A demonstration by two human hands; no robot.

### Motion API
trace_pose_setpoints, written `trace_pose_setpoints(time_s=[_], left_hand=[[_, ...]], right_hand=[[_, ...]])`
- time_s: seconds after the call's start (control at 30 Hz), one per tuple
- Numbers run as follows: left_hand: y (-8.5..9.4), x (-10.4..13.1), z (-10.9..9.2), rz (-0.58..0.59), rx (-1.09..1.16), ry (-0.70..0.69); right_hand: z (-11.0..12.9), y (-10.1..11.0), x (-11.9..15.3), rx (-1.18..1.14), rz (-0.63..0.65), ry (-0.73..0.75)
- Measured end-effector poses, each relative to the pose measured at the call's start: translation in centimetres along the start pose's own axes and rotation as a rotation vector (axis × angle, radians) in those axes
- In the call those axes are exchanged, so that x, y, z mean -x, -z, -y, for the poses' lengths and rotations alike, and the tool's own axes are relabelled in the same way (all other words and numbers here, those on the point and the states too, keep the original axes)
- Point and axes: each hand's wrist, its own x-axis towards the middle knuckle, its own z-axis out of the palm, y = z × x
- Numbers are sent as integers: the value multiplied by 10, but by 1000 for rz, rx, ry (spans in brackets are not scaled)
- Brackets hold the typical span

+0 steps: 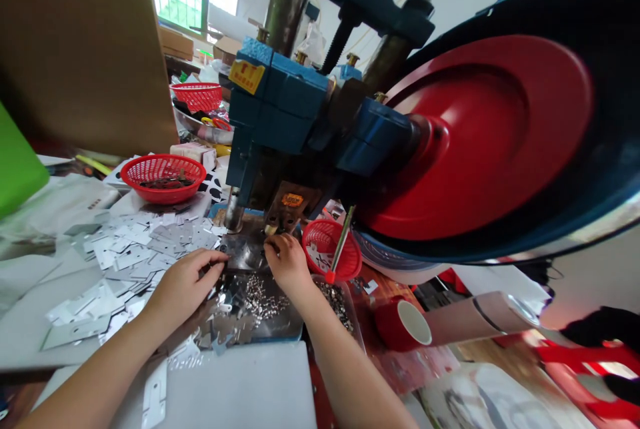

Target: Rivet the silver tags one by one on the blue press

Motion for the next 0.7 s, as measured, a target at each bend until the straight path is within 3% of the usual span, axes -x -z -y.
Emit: trace_pose_setpoints(time_s=[0.17,0.27,0.4,0.5,0.6,0.7], left_hand=[[0,-1,1,-38,88,86],[1,-1,1,-42,214,212],[2,0,-3,-33,378,274],[-2,2,-9,116,348,211],[0,4,-16,276,186,22],[19,4,-23,232,12,-81]], right_hand=[[-4,-2,-2,59,-30,50],[-9,-1,4,-58,-39,74],[-5,3,12,-247,-95,20],[5,7,26,-292,-60,-19],[15,8,45,-315,63,-45],[21,8,63,-349,131,-93]])
